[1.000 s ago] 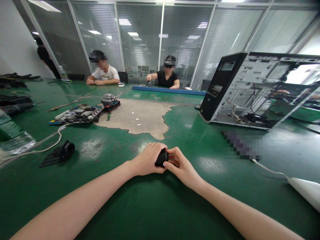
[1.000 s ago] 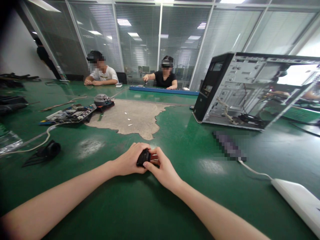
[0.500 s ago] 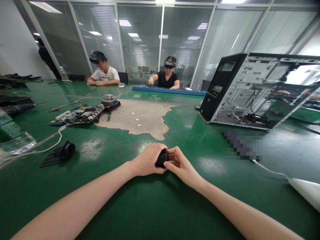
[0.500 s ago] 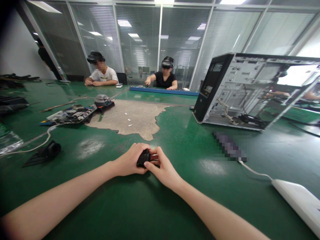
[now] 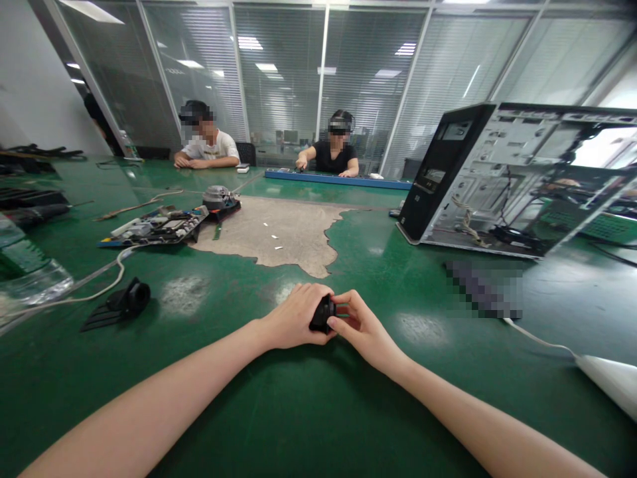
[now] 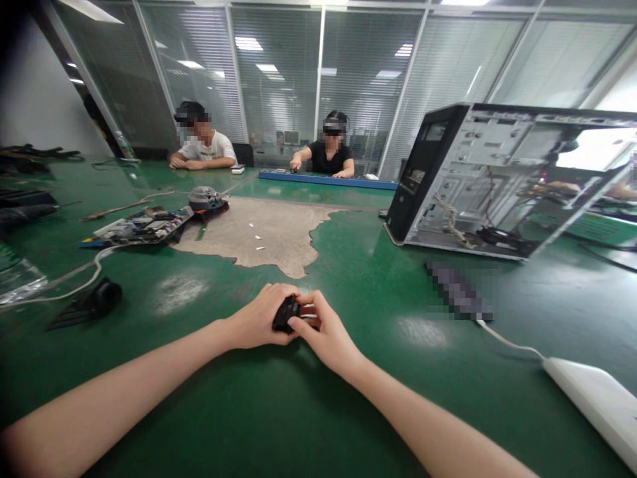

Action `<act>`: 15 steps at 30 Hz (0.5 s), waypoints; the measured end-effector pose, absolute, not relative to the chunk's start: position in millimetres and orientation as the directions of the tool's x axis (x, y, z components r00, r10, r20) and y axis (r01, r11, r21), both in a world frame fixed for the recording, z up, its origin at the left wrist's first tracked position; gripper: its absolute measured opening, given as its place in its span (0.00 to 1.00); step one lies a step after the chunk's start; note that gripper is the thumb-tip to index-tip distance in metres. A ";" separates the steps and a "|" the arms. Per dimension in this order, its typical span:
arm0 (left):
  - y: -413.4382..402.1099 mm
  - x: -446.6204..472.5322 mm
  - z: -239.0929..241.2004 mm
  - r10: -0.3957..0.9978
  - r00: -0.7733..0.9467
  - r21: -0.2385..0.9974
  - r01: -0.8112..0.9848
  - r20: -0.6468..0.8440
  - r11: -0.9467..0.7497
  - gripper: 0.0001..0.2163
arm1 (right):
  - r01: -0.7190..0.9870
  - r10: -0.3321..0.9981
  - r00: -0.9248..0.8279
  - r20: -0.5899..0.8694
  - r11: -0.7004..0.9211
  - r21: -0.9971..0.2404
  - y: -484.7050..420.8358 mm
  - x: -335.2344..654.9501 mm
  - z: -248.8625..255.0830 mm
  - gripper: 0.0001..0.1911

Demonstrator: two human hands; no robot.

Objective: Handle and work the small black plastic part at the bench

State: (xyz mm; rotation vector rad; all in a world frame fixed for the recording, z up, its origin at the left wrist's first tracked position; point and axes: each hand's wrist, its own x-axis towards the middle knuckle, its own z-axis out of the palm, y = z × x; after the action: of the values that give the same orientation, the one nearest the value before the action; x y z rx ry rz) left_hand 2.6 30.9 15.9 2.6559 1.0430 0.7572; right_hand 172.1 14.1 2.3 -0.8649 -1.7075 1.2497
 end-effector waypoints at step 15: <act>32.5 2.3 15.2 0.675 0.629 0.327 0.591 0.387 -0.738 0.22 | 0.060 0.906 -0.401 0.134 0.172 -0.983 20.0 173.7 0.1 0.13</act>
State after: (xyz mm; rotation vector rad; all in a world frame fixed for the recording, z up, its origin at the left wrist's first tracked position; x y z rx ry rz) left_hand 2.3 32.5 15.2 2.6802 1.0503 0.7407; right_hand 173.7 20.0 0.1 -0.9371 -1.6451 1.3288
